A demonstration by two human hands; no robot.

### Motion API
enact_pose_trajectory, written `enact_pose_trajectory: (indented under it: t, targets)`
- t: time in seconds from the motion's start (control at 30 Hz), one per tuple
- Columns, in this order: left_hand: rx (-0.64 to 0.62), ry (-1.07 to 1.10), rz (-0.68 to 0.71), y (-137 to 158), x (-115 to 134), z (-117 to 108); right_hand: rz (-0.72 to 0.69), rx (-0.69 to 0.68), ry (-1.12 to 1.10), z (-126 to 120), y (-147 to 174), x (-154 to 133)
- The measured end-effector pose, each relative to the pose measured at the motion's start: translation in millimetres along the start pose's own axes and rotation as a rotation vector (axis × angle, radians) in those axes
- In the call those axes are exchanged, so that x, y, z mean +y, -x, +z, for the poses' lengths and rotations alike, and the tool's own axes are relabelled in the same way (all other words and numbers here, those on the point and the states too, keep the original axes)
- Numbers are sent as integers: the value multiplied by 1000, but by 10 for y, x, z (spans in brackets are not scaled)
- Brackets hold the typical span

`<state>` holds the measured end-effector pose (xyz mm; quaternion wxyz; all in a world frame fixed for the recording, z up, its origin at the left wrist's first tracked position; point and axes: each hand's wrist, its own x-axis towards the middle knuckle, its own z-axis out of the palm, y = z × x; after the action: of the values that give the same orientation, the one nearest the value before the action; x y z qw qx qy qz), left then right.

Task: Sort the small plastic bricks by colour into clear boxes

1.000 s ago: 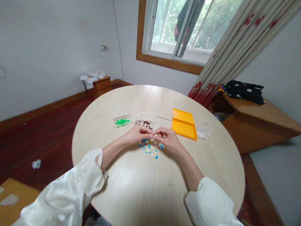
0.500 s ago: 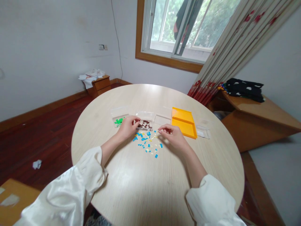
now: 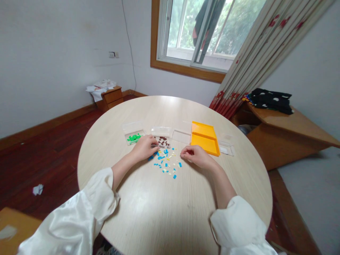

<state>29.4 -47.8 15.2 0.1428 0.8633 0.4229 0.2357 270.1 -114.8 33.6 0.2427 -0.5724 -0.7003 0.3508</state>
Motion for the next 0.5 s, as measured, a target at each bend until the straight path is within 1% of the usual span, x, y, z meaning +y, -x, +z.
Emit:
enact_pose_trajectory:
  t: [0.07, 0.17, 0.23, 0.4, 0.5]
  targets:
    - [-13, -28, 3, -2, -7, 3, -10, 21, 20, 2, -8, 28]
    - [12, -54, -9, -6, -32, 11, -23, 84, 37, 39, -40, 97]
    - [51, -85, -19, -4, -55, 22, -29, 150, 44, 75, -69, 145]
    - [213, -186, -51, 8, -132, 66, -46, 309, 105, 144, -126, 200]
    - [211, -198, -78, 3, -178, 75, -55, 372, 170, 171, -141, 183]
